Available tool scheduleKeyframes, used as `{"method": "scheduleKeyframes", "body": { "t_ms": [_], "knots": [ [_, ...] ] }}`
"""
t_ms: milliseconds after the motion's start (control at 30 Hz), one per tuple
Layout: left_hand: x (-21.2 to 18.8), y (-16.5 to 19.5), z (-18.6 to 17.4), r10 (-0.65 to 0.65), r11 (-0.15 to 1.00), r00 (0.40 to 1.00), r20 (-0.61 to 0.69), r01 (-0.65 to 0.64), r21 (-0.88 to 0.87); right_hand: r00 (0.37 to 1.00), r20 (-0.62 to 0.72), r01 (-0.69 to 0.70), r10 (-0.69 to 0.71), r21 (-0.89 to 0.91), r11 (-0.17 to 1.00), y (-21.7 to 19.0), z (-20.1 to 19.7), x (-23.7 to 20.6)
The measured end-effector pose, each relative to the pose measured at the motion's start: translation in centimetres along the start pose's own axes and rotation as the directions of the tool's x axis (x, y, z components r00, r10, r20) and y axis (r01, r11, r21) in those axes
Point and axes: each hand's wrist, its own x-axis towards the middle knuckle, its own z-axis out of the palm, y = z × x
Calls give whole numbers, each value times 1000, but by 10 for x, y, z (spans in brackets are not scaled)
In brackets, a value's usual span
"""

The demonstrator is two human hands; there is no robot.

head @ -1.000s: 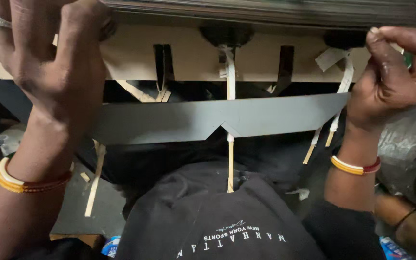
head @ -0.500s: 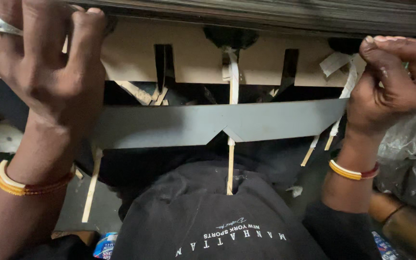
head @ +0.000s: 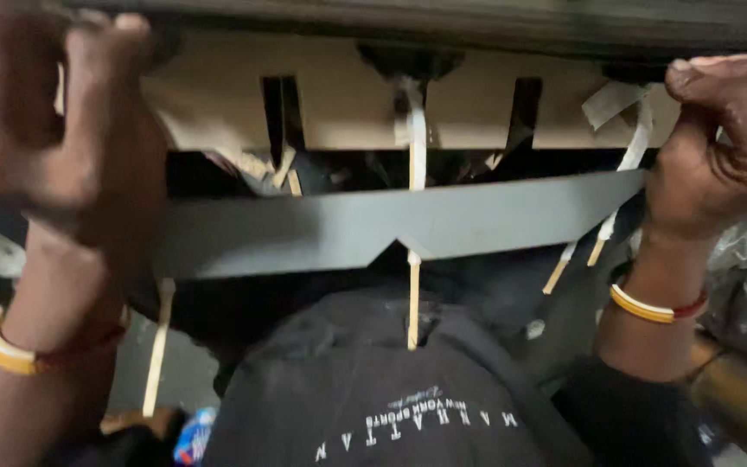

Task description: The person sits on the floor with a cardboard jig holding a thick stack of dark paper sheets on their lap. They fold and align gray paper strips against the stack, then use a knife to trim along the edge of the stacked sheets, working around the stack and adjusting the paper pieces by hand.

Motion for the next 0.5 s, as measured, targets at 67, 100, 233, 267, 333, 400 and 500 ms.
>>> {"method": "scheduleKeyframes", "body": {
  "t_ms": [67, 100, 233, 267, 333, 400, 500],
  "knots": [
    [-1, -2, 6, 20, 1000, 1000, -1, -20, 16, 1000, -7, 23, -24, -26, 999, 0, -2, 2],
    [-2, -2, 8, 26, 1000, 1000, 1, -26, 10, 1000, -4, 26, -26, -34, 999, 0, -3, 3],
    [-6, -1, 13, 37, 998, 999, 20, -36, -54, 1000, -1, 29, -29, -60, 998, -1, -6, 3],
    [-6, -1, 13, 37, 998, 999, 13, -37, -57, 999, -9, 44, -45, -68, 997, -1, -6, 3],
    [-6, 1, 11, 31, 996, 999, 32, -29, -82, 999, -9, 42, -43, -75, 996, 0, -5, 3],
    [-6, 5, 7, 17, 994, 998, 57, -11, -112, 1000, 8, 27, -26, -77, 997, 0, -4, 2],
    [-1, 6, 9, 25, 994, 999, 40, -21, -106, 999, -3, 47, -48, -91, 995, 2, -3, 2]
  ]
}}
